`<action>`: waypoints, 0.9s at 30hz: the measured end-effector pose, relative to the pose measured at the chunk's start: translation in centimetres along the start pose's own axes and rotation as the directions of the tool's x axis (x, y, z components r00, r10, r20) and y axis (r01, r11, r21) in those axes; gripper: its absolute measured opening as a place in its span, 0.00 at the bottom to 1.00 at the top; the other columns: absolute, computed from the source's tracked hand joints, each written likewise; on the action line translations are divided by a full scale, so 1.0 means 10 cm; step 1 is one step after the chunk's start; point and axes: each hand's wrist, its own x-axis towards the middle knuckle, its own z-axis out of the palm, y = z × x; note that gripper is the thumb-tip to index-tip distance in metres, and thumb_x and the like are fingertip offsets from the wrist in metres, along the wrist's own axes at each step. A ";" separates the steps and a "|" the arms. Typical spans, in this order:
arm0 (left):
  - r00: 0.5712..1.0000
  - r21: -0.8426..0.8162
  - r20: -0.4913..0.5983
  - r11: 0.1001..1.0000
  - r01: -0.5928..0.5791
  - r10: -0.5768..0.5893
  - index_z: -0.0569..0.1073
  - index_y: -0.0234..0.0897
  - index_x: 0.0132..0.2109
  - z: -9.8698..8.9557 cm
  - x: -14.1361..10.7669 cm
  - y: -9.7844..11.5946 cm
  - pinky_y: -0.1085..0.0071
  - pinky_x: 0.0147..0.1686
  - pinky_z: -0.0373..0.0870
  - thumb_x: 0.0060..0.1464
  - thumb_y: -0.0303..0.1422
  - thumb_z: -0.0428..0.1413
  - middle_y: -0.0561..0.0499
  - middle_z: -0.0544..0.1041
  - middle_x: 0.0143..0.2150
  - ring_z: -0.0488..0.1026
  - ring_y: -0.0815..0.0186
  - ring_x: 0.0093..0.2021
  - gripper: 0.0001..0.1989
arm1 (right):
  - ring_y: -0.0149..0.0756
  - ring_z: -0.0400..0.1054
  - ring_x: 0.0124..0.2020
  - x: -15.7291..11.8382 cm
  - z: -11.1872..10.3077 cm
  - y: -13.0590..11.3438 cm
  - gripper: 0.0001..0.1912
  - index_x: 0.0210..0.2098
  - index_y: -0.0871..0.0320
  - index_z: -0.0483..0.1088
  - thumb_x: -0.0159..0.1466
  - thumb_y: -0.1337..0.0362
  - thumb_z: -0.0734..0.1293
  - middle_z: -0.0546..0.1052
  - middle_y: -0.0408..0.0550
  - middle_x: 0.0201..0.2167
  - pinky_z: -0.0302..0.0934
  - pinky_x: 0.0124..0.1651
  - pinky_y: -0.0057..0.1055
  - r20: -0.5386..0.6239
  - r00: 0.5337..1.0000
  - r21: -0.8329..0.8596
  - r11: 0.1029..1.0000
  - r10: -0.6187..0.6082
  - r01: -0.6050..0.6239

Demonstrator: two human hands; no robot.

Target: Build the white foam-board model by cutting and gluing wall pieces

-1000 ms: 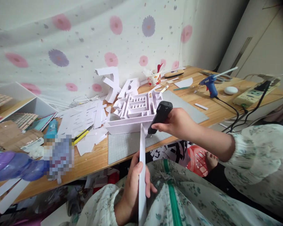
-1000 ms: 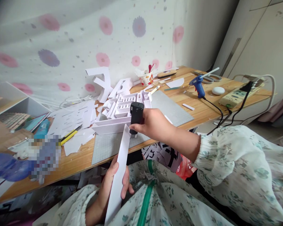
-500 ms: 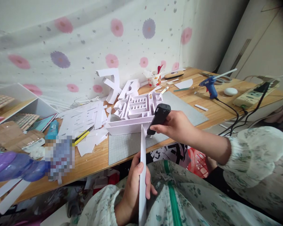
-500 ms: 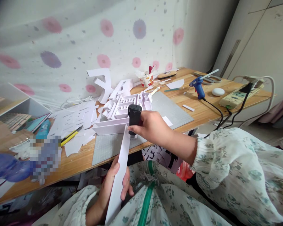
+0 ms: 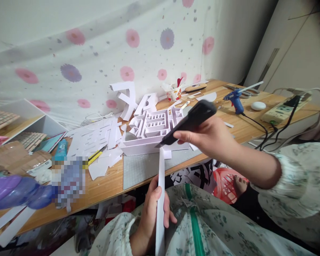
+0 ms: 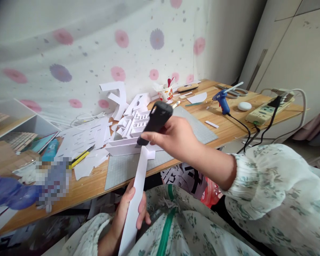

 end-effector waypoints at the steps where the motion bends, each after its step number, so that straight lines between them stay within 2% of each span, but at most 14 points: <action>1: 1.000 -0.017 0.004 1.000 -0.006 0.006 0.65 0.38 0.45 -0.01 -0.01 -0.01 0.68 0.18 0.71 0.55 0.51 0.52 0.62 0.66 0.17 0.53 0.75 0.09 0.21 | 0.35 0.71 0.25 0.03 -0.05 -0.02 0.11 0.25 0.57 0.74 0.58 0.57 0.72 0.77 0.44 0.22 0.66 0.28 0.32 -0.044 0.999 0.022 1.000 -0.017 0.018; 3: 0.999 -0.070 0.026 0.997 -0.032 0.034 0.68 0.36 0.38 -0.04 -0.03 0.00 0.68 0.20 0.72 0.56 0.50 0.51 0.60 0.66 0.18 0.55 0.75 0.10 0.20 | 0.37 0.73 0.27 0.10 -0.20 0.00 0.10 0.28 0.56 0.74 0.59 0.56 0.71 0.77 0.45 0.24 0.69 0.32 0.35 -0.177 0.981 0.003 0.996 -0.082 0.084; 6: 0.981 -0.186 0.132 0.976 -0.117 0.143 0.70 0.34 0.29 -0.13 -0.03 0.08 0.68 0.24 0.73 0.59 0.49 0.49 0.57 0.66 0.19 0.57 0.75 0.12 0.22 | 0.40 0.74 0.36 0.23 -0.49 0.30 0.10 0.40 0.54 0.75 0.60 0.57 0.71 0.78 0.49 0.36 0.69 0.41 0.39 -0.315 0.905 -0.240 0.947 -0.286 0.215; 8: 0.938 -0.279 0.280 0.952 -0.126 0.206 0.71 0.32 0.26 -0.20 0.01 0.19 0.69 0.25 0.72 0.59 0.50 0.48 0.56 0.64 0.18 0.56 0.76 0.13 0.26 | 0.45 0.71 0.44 0.29 -0.69 0.65 0.14 0.46 0.52 0.75 0.61 0.59 0.69 0.74 0.55 0.47 0.67 0.48 0.44 -0.183 0.904 -0.537 0.810 -0.386 0.237; 9: 0.905 -0.315 0.371 0.945 -0.087 0.207 0.72 0.31 0.26 -0.24 0.05 0.25 0.70 0.25 0.72 0.59 0.52 0.46 0.56 0.62 0.17 0.55 0.76 0.13 0.28 | 0.46 0.70 0.47 0.31 -0.78 0.84 0.15 0.49 0.53 0.74 0.63 0.61 0.66 0.72 0.57 0.51 0.66 0.49 0.44 -0.069 0.927 -0.631 0.736 -0.368 0.245; 11: 0.819 -0.347 0.548 0.937 0.039 0.169 0.73 0.30 0.27 -0.31 0.15 0.38 0.72 0.24 0.69 0.59 0.54 0.44 0.57 0.59 0.15 0.54 0.75 0.13 0.31 | 0.48 0.72 0.43 0.32 -0.90 1.21 0.14 0.45 0.56 0.76 0.62 0.66 0.64 0.72 0.60 0.49 0.67 0.45 0.44 0.074 0.948 -0.659 0.698 -0.311 0.280; 13: 0.708 -0.319 0.695 0.936 0.149 0.124 0.73 0.30 0.28 -0.36 0.25 0.50 0.74 0.22 0.66 0.58 0.57 0.42 0.57 0.58 0.13 0.55 0.73 0.12 0.33 | 0.50 0.72 0.46 0.29 -0.97 1.49 0.17 0.46 0.57 0.77 0.61 0.70 0.60 0.72 0.61 0.51 0.67 0.47 0.46 0.253 0.944 -0.677 0.658 -0.213 0.330; 16: 0.547 -0.206 0.836 0.949 0.239 0.044 0.73 0.32 0.28 -0.41 0.41 0.64 0.73 0.18 0.61 0.55 0.60 0.41 0.55 0.59 0.11 0.58 0.70 0.12 0.35 | 0.50 0.73 0.44 0.24 -0.99 1.71 0.16 0.41 0.55 0.78 0.59 0.72 0.62 0.75 0.58 0.49 0.67 0.46 0.45 0.371 0.920 -0.675 0.643 -0.128 0.362; 18: 0.469 -0.097 0.882 0.954 0.283 -0.049 0.73 0.33 0.28 -0.42 0.50 0.74 0.71 0.17 0.59 0.54 0.61 0.42 0.53 0.61 0.10 0.59 0.68 0.12 0.35 | 0.50 0.73 0.43 0.23 -0.99 1.75 0.16 0.40 0.55 0.78 0.57 0.73 0.63 0.77 0.56 0.48 0.68 0.44 0.44 0.396 0.914 -0.673 0.648 -0.090 0.356; 20: 0.437 0.034 0.883 0.952 0.304 -0.171 0.74 0.35 0.26 -0.41 0.58 0.86 0.70 0.17 0.60 0.51 0.62 0.44 0.51 0.61 0.09 0.60 0.65 0.12 0.34 | 0.51 0.73 0.44 0.26 -0.99 1.71 0.18 0.42 0.55 0.78 0.57 0.74 0.63 0.77 0.56 0.49 0.67 0.46 0.45 0.365 0.928 -0.671 0.671 -0.073 0.317; 23: 0.458 0.241 0.813 0.924 0.296 -0.359 0.74 0.37 0.23 -0.36 0.71 1.05 0.68 0.17 0.60 0.44 0.66 0.46 0.48 0.61 0.08 0.64 0.61 0.14 0.35 | 0.49 0.70 0.49 0.32 -0.94 1.46 0.18 0.48 0.59 0.74 0.64 0.71 0.59 0.75 0.59 0.51 0.64 0.53 0.46 0.220 0.971 -0.662 0.718 -0.090 0.217; 25: 0.468 0.355 0.758 0.889 0.289 -0.455 0.74 0.37 0.21 -0.29 0.82 1.16 0.66 0.17 0.60 0.40 0.67 0.46 0.47 0.61 0.07 0.64 0.59 0.14 0.36 | 0.44 0.71 0.46 0.35 -0.87 1.17 0.17 0.50 0.59 0.72 0.68 0.63 0.57 0.75 0.58 0.48 0.66 0.50 0.42 0.121 0.990 -0.604 0.785 -0.078 0.136; 26: 0.462 0.402 0.737 0.870 0.287 -0.493 0.74 0.37 0.20 -0.24 0.88 1.21 0.66 0.17 0.60 0.38 0.68 0.46 0.47 0.60 0.07 0.63 0.59 0.13 0.36 | 0.42 0.72 0.42 0.36 -0.82 1.01 0.16 0.48 0.59 0.72 0.68 0.59 0.59 0.77 0.56 0.44 0.68 0.45 0.40 0.083 0.996 -0.415 0.910 0.013 0.023; 27: 0.450 0.448 0.719 0.848 0.283 -0.530 0.74 0.38 0.20 -0.18 0.95 1.25 0.65 0.17 0.59 0.36 0.68 0.46 0.47 0.60 0.07 0.62 0.60 0.12 0.36 | 0.40 0.73 0.38 0.36 -0.77 0.86 0.17 0.47 0.58 0.72 0.68 0.55 0.59 0.77 0.53 0.41 0.70 0.40 0.38 0.113 0.988 -0.181 0.980 0.106 -0.085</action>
